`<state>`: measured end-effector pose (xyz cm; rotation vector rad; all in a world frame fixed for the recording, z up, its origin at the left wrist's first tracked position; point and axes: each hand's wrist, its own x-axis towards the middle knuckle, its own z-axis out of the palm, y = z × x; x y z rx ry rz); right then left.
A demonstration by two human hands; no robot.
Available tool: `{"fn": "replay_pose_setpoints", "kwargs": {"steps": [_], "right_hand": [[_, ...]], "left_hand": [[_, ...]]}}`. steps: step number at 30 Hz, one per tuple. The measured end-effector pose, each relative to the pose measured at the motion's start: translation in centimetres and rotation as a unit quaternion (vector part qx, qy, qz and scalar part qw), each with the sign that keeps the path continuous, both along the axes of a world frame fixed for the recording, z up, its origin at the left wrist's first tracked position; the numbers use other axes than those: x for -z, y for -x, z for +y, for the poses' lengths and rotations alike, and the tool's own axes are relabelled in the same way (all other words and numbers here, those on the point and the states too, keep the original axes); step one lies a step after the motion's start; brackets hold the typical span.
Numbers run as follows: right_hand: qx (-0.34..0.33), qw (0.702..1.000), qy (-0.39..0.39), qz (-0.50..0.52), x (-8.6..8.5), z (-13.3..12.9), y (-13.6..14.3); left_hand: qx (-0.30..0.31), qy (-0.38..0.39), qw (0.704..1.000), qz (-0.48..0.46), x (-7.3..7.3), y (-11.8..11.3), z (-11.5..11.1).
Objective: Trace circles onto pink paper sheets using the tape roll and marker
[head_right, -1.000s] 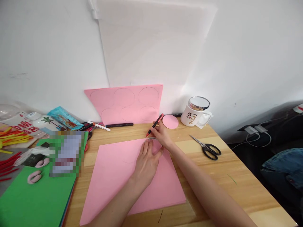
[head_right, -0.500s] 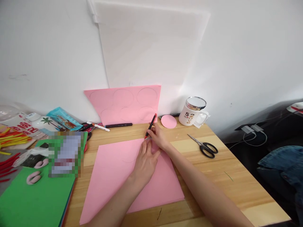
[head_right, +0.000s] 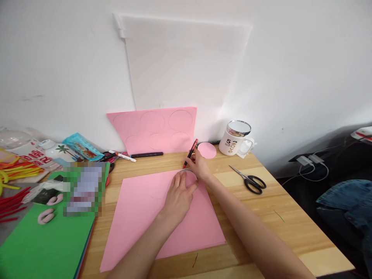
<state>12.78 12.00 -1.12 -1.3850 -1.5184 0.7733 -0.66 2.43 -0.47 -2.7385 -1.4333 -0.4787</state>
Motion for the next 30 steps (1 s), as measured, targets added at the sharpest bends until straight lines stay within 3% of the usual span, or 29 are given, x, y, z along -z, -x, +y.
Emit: {"fn": "replay_pose_setpoints", "kwargs": {"steps": [7, 15, 30], "right_hand": [[0.058, 0.997, 0.023, -0.039, -0.3, -0.7, -2.7], [0.078, 0.981, 0.074, 0.160, -0.8, -3.1, -3.1], [0.095, 0.978, 0.066, 0.174, -0.3, -4.3, -3.5]], "left_hand": [[0.011, 0.010, 1.000, 0.013, -1.3, 0.0, 0.3], [0.029, 0.046, 0.997, 0.056, -2.5, 0.1, 0.9], [0.042, 0.079, 0.992, 0.083, -3.8, 0.7, 1.4]]}}
